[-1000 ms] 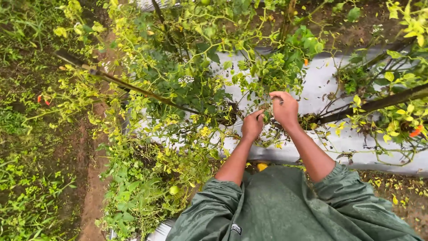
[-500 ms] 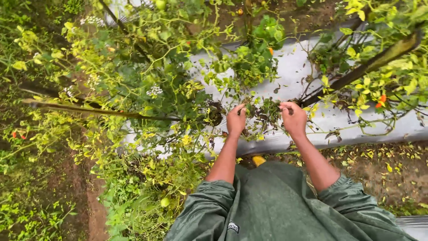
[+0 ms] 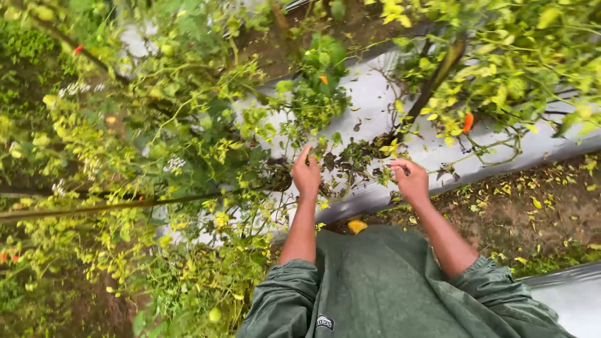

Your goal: The person walks through a greenhouse and picks green tomatoes from plants by hand. They move from one plant to another, reaching into the foliage to detach the fruit and hold it in their hand.

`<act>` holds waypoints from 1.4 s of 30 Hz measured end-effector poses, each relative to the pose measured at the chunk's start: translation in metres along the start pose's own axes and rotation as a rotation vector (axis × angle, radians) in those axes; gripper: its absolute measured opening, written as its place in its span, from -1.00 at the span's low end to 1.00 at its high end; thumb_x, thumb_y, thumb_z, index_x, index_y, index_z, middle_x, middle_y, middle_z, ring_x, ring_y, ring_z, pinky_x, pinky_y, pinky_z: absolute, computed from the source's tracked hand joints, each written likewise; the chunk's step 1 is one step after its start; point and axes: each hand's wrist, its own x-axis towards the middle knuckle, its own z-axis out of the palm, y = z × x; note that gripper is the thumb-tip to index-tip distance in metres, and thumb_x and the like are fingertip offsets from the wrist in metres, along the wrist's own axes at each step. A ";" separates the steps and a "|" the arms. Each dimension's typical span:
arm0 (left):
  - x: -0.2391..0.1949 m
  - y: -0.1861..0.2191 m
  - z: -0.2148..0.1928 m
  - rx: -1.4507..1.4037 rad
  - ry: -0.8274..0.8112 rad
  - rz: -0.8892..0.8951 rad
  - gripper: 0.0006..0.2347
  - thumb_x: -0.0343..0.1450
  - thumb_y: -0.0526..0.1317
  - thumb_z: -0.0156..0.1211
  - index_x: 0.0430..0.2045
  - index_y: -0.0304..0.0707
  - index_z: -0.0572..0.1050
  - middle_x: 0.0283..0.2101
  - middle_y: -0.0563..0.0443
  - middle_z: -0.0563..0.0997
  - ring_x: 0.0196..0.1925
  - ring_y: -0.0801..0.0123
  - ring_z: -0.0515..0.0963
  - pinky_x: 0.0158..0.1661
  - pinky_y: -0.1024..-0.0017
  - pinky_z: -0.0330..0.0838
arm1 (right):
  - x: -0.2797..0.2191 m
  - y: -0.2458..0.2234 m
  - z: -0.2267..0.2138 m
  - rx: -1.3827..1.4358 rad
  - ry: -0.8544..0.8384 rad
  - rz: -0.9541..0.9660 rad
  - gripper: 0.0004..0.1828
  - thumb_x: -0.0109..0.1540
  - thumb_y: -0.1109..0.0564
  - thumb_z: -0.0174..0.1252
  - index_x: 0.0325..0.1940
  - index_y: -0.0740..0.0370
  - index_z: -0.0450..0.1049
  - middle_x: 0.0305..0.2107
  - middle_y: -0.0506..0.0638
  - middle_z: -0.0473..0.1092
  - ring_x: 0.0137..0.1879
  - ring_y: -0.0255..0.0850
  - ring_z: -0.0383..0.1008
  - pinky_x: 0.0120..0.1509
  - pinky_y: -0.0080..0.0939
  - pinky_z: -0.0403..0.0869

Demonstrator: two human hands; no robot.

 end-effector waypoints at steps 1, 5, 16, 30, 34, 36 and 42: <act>0.001 0.001 0.003 0.005 -0.015 0.014 -0.71 0.54 -0.34 0.04 0.15 -0.12 0.56 -0.07 -0.38 0.66 -0.33 0.28 0.64 -0.36 0.33 0.52 | 0.000 0.007 -0.008 0.009 0.019 0.006 -0.71 0.31 0.30 0.05 -0.02 0.16 0.65 -0.23 0.14 0.59 -0.21 -0.14 0.61 -0.05 -0.11 0.53; 0.014 -0.006 0.022 -0.004 0.010 0.086 -0.77 0.54 -0.34 0.04 -0.01 -0.14 0.62 -0.11 -0.27 0.65 -0.16 0.07 0.69 -0.24 0.18 0.59 | 0.000 0.039 -0.033 0.030 0.098 0.074 -0.72 0.31 0.29 0.05 -0.01 0.18 0.64 -0.26 0.13 0.59 -0.24 -0.14 0.61 -0.08 -0.12 0.51; 0.022 0.003 0.100 -0.005 -0.279 0.146 -0.84 0.50 -0.20 0.16 -0.13 -0.14 0.63 -0.17 -0.10 0.66 -0.09 0.12 0.67 -0.13 0.04 0.61 | -0.035 0.092 -0.068 0.158 0.391 0.229 -0.78 0.27 0.21 0.11 -0.12 0.09 0.66 -0.32 0.05 0.61 -0.29 -0.19 0.63 -0.09 -0.21 0.52; -0.088 0.005 0.149 0.207 -1.017 0.245 -0.84 0.33 -0.03 0.23 -0.48 -0.06 0.56 -0.46 0.06 0.64 -0.28 0.34 0.56 -0.14 0.30 0.45 | -0.173 0.098 -0.049 0.402 0.775 0.441 -0.77 0.26 0.17 0.12 -0.09 0.10 0.66 -0.31 0.04 0.63 -0.32 -0.26 0.63 -0.20 -0.29 0.53; -0.127 -0.048 0.153 0.255 -1.118 0.269 -0.80 0.32 -0.02 0.23 -0.52 -0.13 0.53 -0.45 -0.07 0.65 -0.29 0.23 0.57 -0.19 0.18 0.43 | -0.236 0.107 -0.029 0.419 0.829 0.514 -0.78 0.24 0.17 0.16 -0.09 0.15 0.66 -0.29 0.07 0.62 -0.32 -0.25 0.59 -0.20 -0.28 0.52; -0.149 -0.055 0.142 0.242 -1.188 0.275 -0.82 0.37 -0.04 0.20 -0.53 -0.07 0.58 -0.50 0.06 0.67 -0.37 0.35 0.58 -0.26 0.32 0.45 | -0.263 0.114 -0.024 0.422 0.830 0.585 -0.76 0.25 0.17 0.14 -0.06 0.17 0.66 -0.27 0.08 0.64 -0.28 -0.21 0.64 -0.22 -0.28 0.55; -0.170 -0.058 0.116 0.283 -1.241 0.214 -0.83 0.27 -0.02 0.26 -0.52 -0.04 0.64 -0.46 0.08 0.70 -0.31 0.38 0.57 -0.25 0.41 0.41 | -0.302 0.129 -0.015 0.401 0.764 0.657 -0.70 0.33 0.15 0.08 0.07 0.21 0.62 -0.15 0.11 0.61 -0.14 -0.14 0.65 -0.13 -0.14 0.59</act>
